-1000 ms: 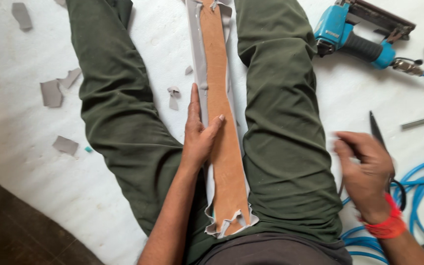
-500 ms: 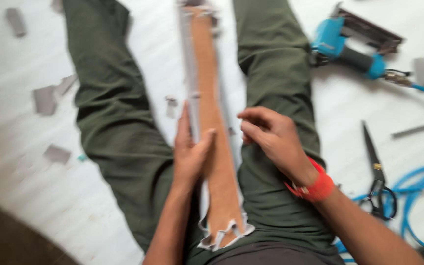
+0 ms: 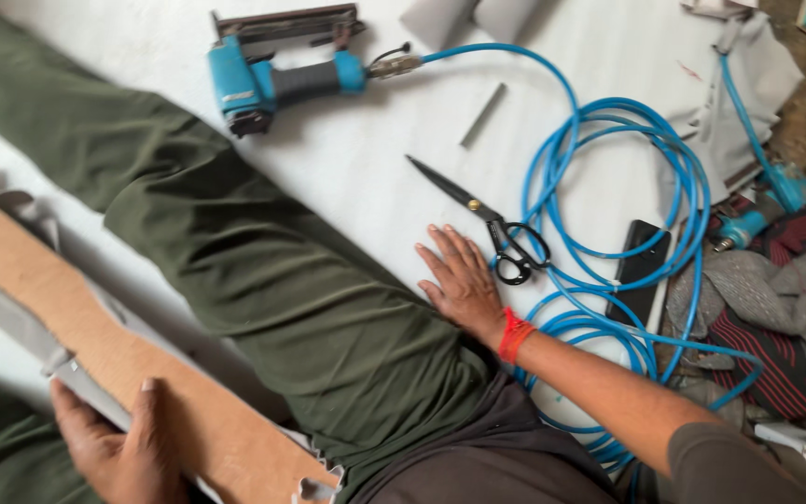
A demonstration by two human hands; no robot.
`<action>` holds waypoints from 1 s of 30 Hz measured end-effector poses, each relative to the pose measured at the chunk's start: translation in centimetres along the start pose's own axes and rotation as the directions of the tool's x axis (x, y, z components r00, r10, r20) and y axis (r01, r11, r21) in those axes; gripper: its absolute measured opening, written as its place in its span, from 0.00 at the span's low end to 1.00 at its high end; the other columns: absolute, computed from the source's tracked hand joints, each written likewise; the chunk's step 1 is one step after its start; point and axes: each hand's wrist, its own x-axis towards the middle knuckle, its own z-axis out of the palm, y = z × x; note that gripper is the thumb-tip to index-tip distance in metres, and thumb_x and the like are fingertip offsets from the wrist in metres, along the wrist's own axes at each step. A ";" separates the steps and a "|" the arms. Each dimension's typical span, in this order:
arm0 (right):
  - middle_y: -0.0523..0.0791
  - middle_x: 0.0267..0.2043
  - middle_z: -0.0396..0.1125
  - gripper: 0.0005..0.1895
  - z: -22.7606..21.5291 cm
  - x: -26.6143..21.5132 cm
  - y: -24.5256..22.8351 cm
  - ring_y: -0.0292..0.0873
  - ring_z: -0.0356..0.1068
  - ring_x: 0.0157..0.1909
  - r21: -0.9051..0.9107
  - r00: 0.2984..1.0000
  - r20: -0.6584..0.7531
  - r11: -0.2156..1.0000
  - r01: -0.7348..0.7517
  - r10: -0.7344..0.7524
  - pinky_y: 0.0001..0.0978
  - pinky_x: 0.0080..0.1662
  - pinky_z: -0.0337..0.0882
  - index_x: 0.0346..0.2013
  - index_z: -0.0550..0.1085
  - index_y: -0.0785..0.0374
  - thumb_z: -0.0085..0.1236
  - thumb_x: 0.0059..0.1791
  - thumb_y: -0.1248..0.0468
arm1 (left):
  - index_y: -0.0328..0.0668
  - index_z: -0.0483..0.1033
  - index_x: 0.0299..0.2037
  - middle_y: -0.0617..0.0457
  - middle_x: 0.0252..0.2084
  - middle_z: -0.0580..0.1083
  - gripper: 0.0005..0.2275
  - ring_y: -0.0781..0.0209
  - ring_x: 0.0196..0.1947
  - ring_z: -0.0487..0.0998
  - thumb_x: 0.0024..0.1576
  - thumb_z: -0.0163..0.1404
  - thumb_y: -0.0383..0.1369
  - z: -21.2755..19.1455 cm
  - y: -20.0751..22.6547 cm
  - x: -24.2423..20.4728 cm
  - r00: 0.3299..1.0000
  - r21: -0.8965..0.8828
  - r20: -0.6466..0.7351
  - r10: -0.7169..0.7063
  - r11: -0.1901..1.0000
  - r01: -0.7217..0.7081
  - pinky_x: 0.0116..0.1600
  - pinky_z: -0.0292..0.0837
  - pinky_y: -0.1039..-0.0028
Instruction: The person cuts a piece of light-colored fabric with scissors, then wraps it around a long rectangular foam cushion. They fold the fabric edges and secure them using a pneumatic staple gun, repeating the process along the length of the cushion.
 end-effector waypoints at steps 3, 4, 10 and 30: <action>0.52 0.74 0.52 0.30 0.9 -1.2 0.3 0.56 0.49 0.76 -0.015 1.000 -0.004 1.000 0.023 -0.023 0.52 0.71 0.53 0.67 0.66 0.59 0.60 0.51 0.58 | 0.28 0.51 0.78 0.45 0.68 0.68 0.28 0.61 0.63 0.74 0.68 0.47 0.16 -0.1 0.1 -0.6 0.999 0.028 0.034 -0.004 1.000 0.003 0.70 0.72 0.70; 0.52 0.75 0.52 0.30 1.0 -1.7 0.1 0.56 0.49 0.76 0.015 1.000 0.005 1.000 0.007 -0.007 0.51 0.71 0.53 0.67 0.66 0.58 0.59 0.50 0.58 | 0.29 0.52 0.78 0.45 0.67 0.68 0.28 0.61 0.64 0.74 0.67 0.47 0.15 -0.4 0.2 -0.5 0.999 0.052 0.052 -0.005 0.999 0.002 0.69 0.71 0.70; 0.55 0.76 0.49 0.35 -0.3 -5.3 0.4 0.58 0.47 0.77 -0.029 0.997 0.068 0.999 0.043 -0.041 0.52 0.71 0.50 0.70 0.62 0.60 0.59 0.50 0.57 | 0.31 0.52 0.78 0.46 0.70 0.66 0.31 0.62 0.63 0.72 0.65 0.50 0.16 -0.2 -1.2 -0.7 0.999 0.009 0.019 0.042 0.999 -0.043 0.68 0.69 0.73; 0.59 0.77 0.37 0.46 4.0 2.8 -3.8 0.64 0.36 0.77 0.017 0.990 0.013 0.990 0.143 -0.143 0.60 0.69 0.41 0.70 0.58 0.63 0.61 0.45 0.44 | 0.33 0.50 0.76 0.42 0.70 0.65 0.37 0.56 0.64 0.69 0.55 0.54 0.21 7.8 0.6 8.7 0.996 0.060 -0.090 0.026 0.998 -0.020 0.65 0.64 0.69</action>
